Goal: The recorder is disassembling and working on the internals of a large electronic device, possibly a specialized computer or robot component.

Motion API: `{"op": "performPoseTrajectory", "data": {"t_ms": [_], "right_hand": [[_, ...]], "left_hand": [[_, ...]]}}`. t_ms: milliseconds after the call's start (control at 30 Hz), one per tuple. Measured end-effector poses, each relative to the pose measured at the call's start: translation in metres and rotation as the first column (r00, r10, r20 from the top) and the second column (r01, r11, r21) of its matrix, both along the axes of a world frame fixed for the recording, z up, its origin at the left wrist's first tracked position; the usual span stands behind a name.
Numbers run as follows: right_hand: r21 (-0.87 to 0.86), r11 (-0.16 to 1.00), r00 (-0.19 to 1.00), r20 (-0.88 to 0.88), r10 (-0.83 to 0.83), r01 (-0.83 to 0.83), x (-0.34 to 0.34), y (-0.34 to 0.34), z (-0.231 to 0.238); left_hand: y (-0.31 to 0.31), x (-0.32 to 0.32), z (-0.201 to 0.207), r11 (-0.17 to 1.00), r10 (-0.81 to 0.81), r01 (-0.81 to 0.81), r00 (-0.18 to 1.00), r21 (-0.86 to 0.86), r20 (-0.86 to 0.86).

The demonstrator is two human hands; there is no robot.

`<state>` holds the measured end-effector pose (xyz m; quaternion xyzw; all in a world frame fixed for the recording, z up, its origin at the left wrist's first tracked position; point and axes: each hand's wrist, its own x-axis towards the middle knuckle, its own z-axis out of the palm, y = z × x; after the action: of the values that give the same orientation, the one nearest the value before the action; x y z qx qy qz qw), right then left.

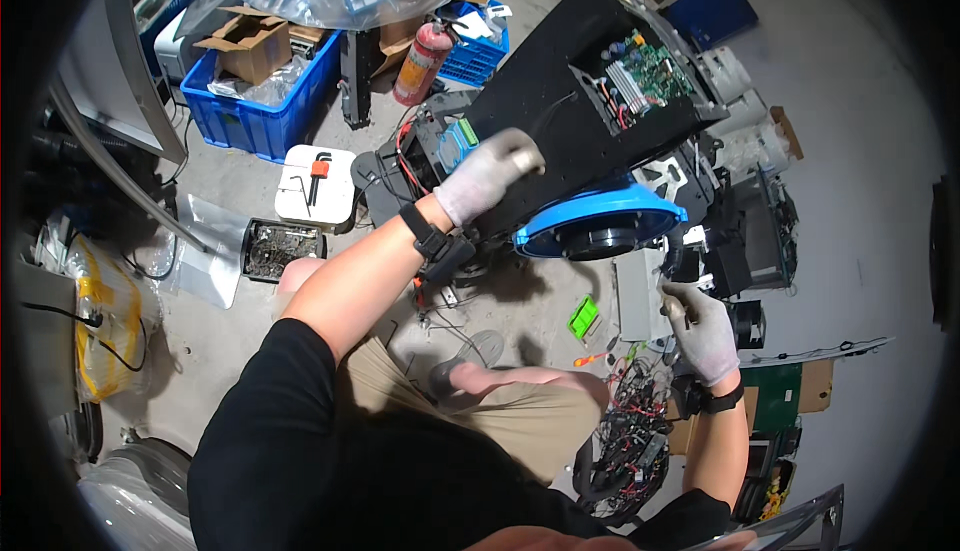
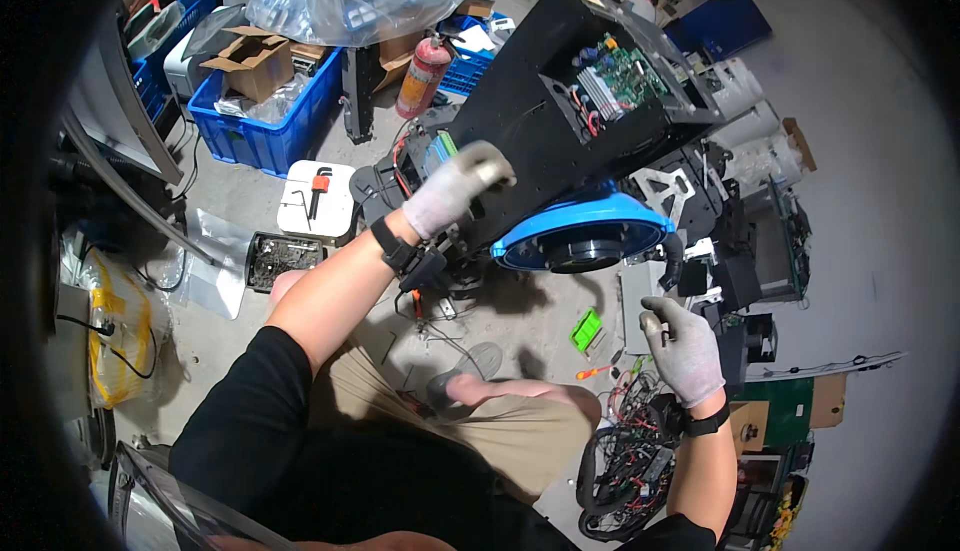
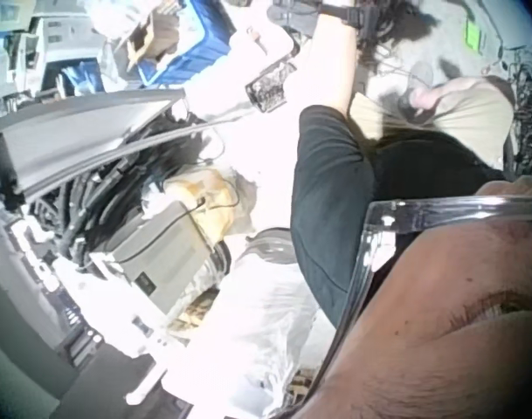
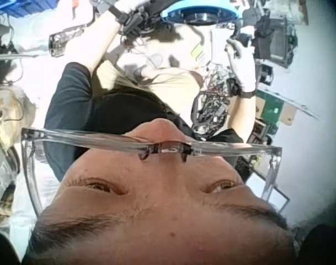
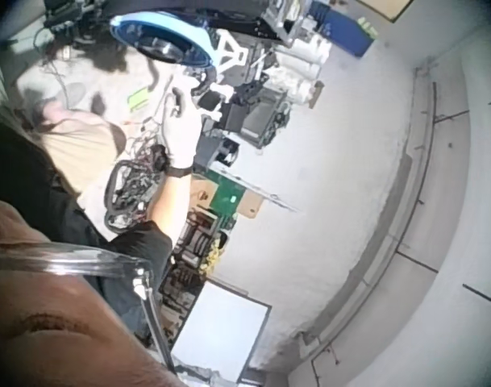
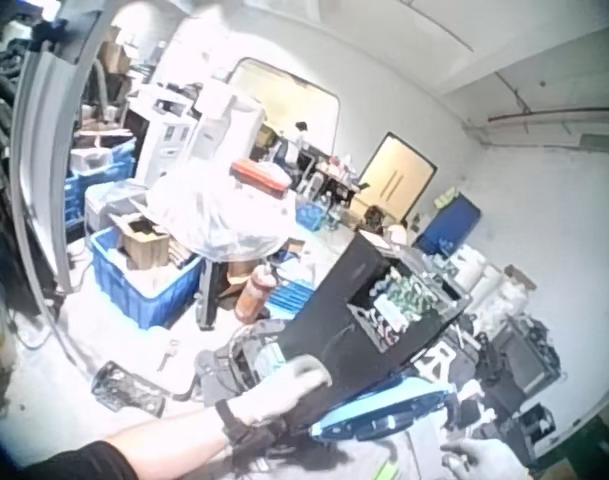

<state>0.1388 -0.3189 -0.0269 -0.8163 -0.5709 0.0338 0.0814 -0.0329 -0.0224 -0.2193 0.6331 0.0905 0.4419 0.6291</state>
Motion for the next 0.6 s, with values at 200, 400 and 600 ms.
{"op": "performPoseTrajectory", "data": {"t_ms": [200,400,600], "right_hand": [[-0.012,1.000,1.000,0.005,0.016,-0.016,-0.010,0.024,0.013],[0.161,0.984,0.994,0.095,0.063,-0.077,-0.019,0.055,0.030],[0.336,0.898,0.911,0.388,0.141,-0.283,-0.033,0.111,0.087]], "left_hand": [[0.028,-0.041,0.016,0.763,0.191,0.150,0.877,-0.629,0.441],[0.049,-0.050,0.001,0.913,0.394,-0.397,0.918,-0.090,-0.050],[0.028,-0.035,-0.007,0.953,0.269,-0.168,0.850,0.252,-0.453]]}}
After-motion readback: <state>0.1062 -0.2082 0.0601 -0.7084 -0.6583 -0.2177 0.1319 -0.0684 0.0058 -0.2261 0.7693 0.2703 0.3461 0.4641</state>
